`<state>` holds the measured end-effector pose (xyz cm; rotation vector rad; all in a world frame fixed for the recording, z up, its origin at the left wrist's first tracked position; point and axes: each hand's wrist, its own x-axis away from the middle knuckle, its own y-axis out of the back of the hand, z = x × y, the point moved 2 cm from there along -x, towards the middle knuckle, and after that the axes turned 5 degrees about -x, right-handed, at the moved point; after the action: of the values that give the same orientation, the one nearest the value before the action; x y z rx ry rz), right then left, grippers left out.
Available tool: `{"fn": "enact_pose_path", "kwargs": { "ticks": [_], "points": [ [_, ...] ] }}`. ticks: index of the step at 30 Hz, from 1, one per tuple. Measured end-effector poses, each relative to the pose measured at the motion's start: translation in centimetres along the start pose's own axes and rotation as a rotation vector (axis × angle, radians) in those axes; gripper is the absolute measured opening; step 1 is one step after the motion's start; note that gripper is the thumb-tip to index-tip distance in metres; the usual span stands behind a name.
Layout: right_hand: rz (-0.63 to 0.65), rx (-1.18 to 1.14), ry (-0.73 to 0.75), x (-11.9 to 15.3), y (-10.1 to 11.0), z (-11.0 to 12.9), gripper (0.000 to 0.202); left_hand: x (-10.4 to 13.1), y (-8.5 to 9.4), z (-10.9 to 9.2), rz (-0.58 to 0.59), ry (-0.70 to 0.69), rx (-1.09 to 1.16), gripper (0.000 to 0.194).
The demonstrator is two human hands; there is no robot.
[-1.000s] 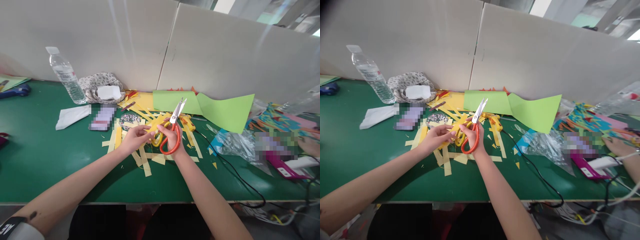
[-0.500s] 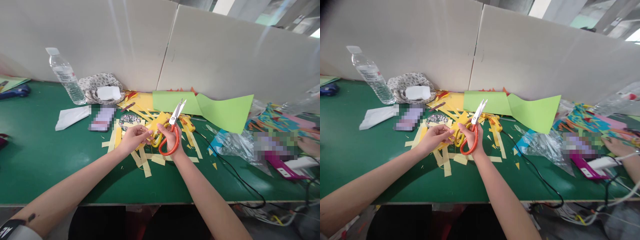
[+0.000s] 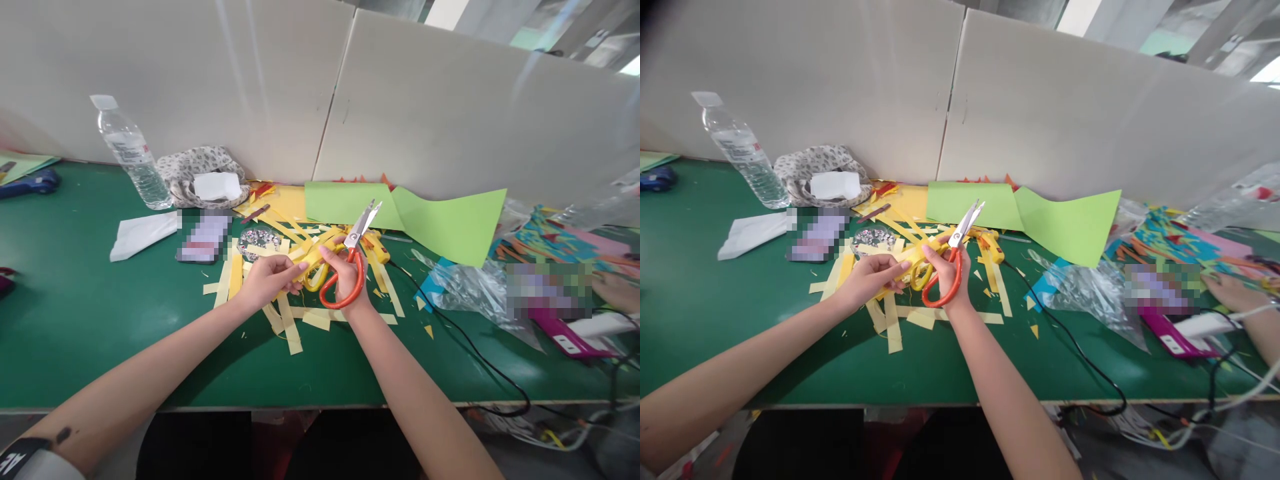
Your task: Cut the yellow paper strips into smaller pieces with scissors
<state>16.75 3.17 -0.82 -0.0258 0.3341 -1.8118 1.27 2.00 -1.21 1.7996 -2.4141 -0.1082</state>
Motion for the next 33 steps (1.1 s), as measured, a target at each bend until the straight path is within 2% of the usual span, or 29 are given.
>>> {"fn": "enact_pose_path", "kwargs": {
  "ticks": [6, 12, 16, 33],
  "points": [
    [0.006, 0.008, 0.036, 0.0, 0.0, -0.1, 0.034, 0.1, -0.1, -0.3, -0.008, 0.006, -0.026, 0.025],
    [0.093, 0.152, 0.085, 0.5, -0.4, 0.2, 0.029, 0.4, 0.0, -0.5, -0.049, -0.037, -0.057, 0.029],
    [0.137, 0.169, 0.087, 0.8, -0.5, 0.3, 0.028, 0.0, 0.0, 0.0, -0.047, -0.054, -0.021, 0.031],
    [0.104, 0.166, 0.149, 0.5, -0.4, 0.1, 0.027, -0.4, 0.1, 0.6, -0.083, -0.021, -0.034, 0.028]
  ]
}}
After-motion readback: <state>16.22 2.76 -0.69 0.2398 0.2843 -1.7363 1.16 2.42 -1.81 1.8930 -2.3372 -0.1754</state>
